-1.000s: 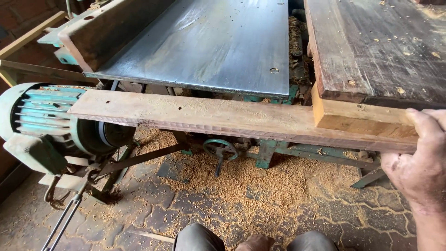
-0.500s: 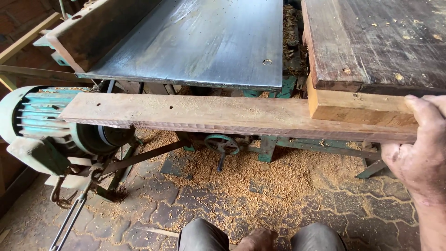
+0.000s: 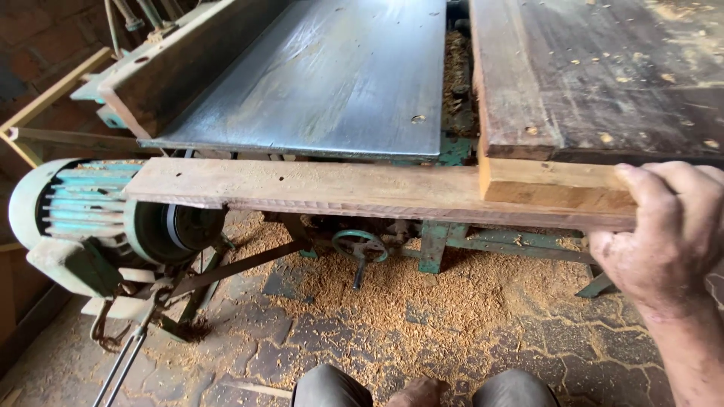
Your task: Cutting and smoothing wood using a jointer and table saw.
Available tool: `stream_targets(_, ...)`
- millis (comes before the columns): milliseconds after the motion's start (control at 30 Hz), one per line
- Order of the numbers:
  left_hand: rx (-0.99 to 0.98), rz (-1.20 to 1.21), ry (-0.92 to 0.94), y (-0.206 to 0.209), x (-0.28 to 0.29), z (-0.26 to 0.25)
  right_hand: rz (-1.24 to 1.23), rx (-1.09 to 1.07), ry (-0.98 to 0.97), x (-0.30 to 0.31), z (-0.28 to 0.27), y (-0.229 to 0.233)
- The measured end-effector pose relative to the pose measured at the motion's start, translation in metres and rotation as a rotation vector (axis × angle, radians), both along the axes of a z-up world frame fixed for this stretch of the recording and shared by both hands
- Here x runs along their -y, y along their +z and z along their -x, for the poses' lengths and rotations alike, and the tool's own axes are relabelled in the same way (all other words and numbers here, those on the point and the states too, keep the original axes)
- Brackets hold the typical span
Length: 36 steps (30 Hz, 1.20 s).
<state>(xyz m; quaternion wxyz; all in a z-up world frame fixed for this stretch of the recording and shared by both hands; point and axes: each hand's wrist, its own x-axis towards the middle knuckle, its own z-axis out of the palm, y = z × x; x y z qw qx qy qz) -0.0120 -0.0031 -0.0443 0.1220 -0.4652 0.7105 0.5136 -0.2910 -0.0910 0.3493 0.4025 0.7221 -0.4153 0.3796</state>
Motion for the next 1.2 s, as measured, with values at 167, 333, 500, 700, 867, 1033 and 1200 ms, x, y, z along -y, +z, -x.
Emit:
stream_targets(167, 0.082, 0.027, -0.033, -0.019, 0.019, -0.054, 0.029, 0.012, -0.109, -0.018, -0.010, 0.011)
stream_targets(333, -0.477, 0.089, 0.326, 0.046, -0.008, -0.006, -0.024, -0.006, -0.047, 0.001, 0.009, -0.008)
stream_targets(500, -1.111, 0.140, 0.567, 0.267, 0.051, -0.027, -0.097, 0.049, 0.049, 0.000, 0.003, -0.008)
stream_targets(700, -1.737, 0.184, 0.564, 0.368, 0.087, -0.021, 0.004, 0.021, -0.070, -0.003, -0.003, 0.000)
stream_targets(867, -1.762, 0.041, 0.657, 0.341, 0.127, -0.018, 0.064, 0.034, -0.111, -0.009, -0.016, 0.012)
stream_targets(1033, -1.706, -0.022, 0.509, 0.324, 0.146, -0.026, 0.007, 0.079, -0.037, -0.013, -0.017, 0.017)
stream_targets(1200, -1.683, 0.012, 0.546, 0.334, 0.146, -0.027, -0.013, 0.101, 0.018, -0.028, -0.029, 0.039)
